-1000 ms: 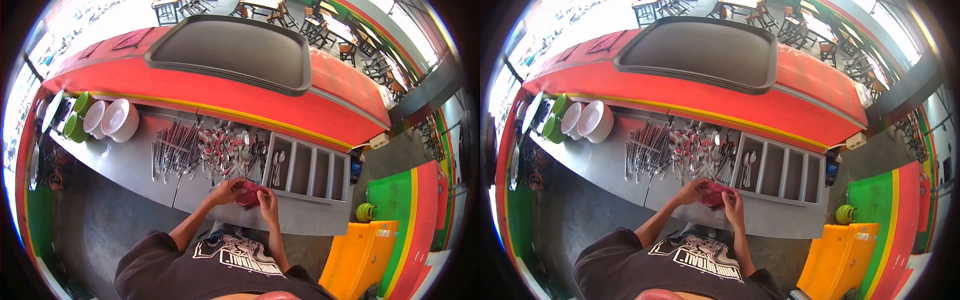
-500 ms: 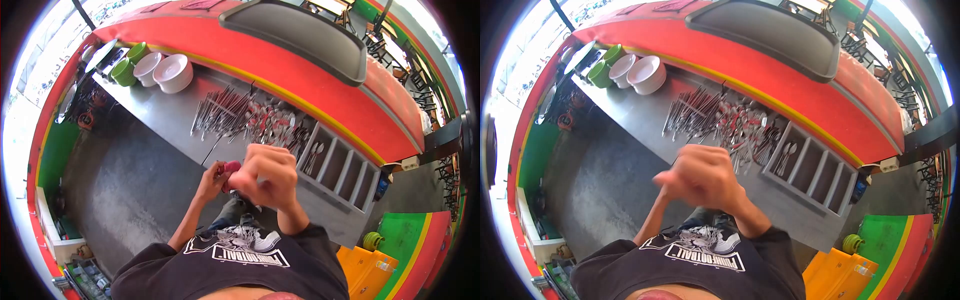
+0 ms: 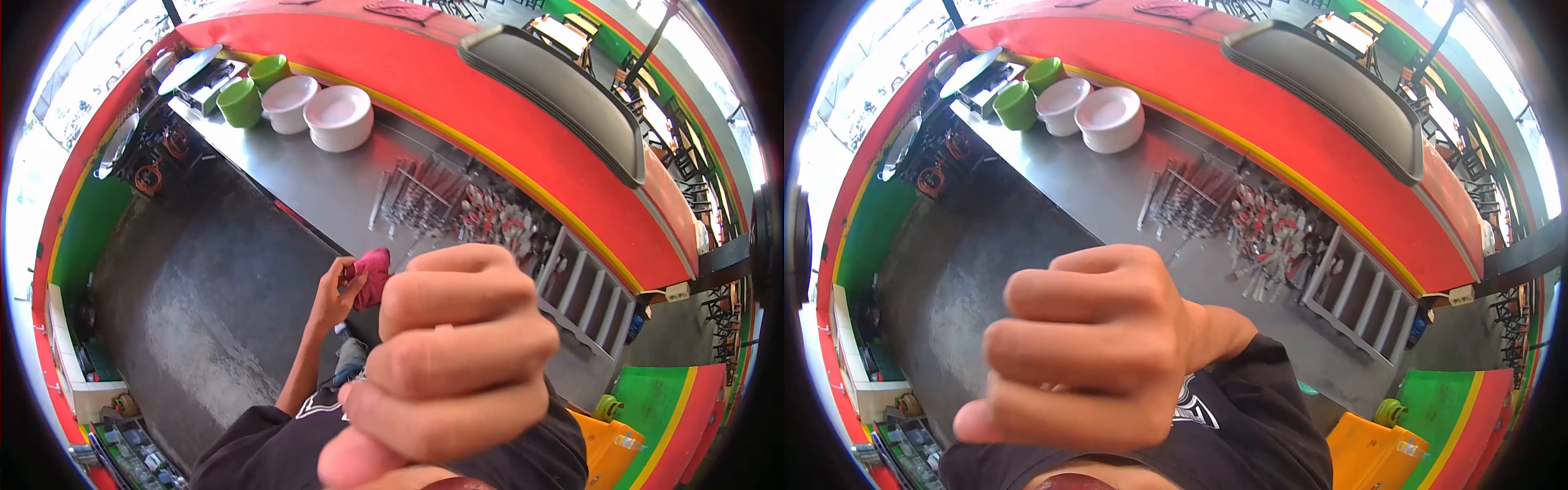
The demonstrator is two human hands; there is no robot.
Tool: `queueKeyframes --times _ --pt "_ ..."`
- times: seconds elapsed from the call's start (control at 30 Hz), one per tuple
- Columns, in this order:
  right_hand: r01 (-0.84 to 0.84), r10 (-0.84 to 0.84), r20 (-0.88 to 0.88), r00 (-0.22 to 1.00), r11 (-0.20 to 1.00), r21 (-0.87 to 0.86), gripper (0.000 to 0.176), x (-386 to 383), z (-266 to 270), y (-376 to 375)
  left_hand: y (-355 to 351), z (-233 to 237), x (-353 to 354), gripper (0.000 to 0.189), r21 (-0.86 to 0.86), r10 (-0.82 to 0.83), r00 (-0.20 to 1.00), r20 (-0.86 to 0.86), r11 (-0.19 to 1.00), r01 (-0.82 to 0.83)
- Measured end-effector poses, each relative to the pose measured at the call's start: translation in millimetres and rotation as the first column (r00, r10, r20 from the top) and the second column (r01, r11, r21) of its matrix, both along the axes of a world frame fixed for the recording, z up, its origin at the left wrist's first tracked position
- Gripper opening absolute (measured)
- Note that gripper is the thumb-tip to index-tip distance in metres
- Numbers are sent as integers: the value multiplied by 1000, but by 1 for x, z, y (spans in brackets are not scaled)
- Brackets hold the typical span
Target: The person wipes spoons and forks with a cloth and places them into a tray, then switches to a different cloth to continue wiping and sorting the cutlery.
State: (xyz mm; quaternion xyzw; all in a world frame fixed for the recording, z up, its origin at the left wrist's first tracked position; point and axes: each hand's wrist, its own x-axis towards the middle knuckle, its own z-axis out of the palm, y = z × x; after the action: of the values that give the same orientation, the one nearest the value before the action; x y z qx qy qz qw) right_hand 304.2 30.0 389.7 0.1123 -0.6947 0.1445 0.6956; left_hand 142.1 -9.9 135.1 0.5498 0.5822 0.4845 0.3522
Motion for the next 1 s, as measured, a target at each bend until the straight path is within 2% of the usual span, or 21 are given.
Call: queueKeyframes --times 0.03,0.13,0.17,0.23,0.3,0.37,0.47,0.53,0.67,0.73,0.77,0.87,0.9,1.0 --pt "-11 11 50 999 1000 7 31 -20 -3 7 3 3 -19 24 10 -3 996 88 1000 2" --pt "-53 66 180 981 996 -79 30 -79 -15 31 9 15 -83 23 -12 -10 999 43 1000 10" --pt "-24 47 166 985 990 -142 28 -101 -25 38 15 11 -105 22 29 -11 1000 12 1000 11" --pt "57 -7 183 983 962 -269 28 -137 -47 52 40 -3 -149 23 85 -78 994 81 994 71" --pt "154 -58 245 968 907 -393 30 -160 -68 65 41 14 -175 24 0 13 998 64 1000 -13" --pt "245 -90 317 944 835 -492 33 -176 -88 83 62 22 -201 24 47 33 999 31 998 -35" --pt "278 -77 337 938 747 -604 34 -202 -110 114 98 25 -231 24 98 54 999 1 994 -53" --pt "291 -94 328 940 724 -625 33 -219 -118 138 124 27 -250 22 98 53 999 -11 994 -52" --pt "251 -82 264 961 662 -706 35 -259 -135 197 186 26 -286 24 207 49 998 -36 978 -40" --pt "222 -59 237 970 624 -749 36 -277 -143 224 208 38 -300 23 195 62 994 -90 980 -44" --pt "176 -36 199 979 634 -753 38 -288 -151 244 222 47 -308 22 159 55 998 -35 986 -49" --pt "158 -37 167 985 567 -809 35 -302 -148 286 263 52 -336 20 171 36 999 -28 985 -31" --pt "126 -43 123 991 567 -814 35 -305 -148 298 276 57 -344 21 198 10 999 -53 980 0" --pt "164 -88 139 986 604 -780 35 -301 -156 333 316 77 -360 23 115 -44 985 -165 991 64"
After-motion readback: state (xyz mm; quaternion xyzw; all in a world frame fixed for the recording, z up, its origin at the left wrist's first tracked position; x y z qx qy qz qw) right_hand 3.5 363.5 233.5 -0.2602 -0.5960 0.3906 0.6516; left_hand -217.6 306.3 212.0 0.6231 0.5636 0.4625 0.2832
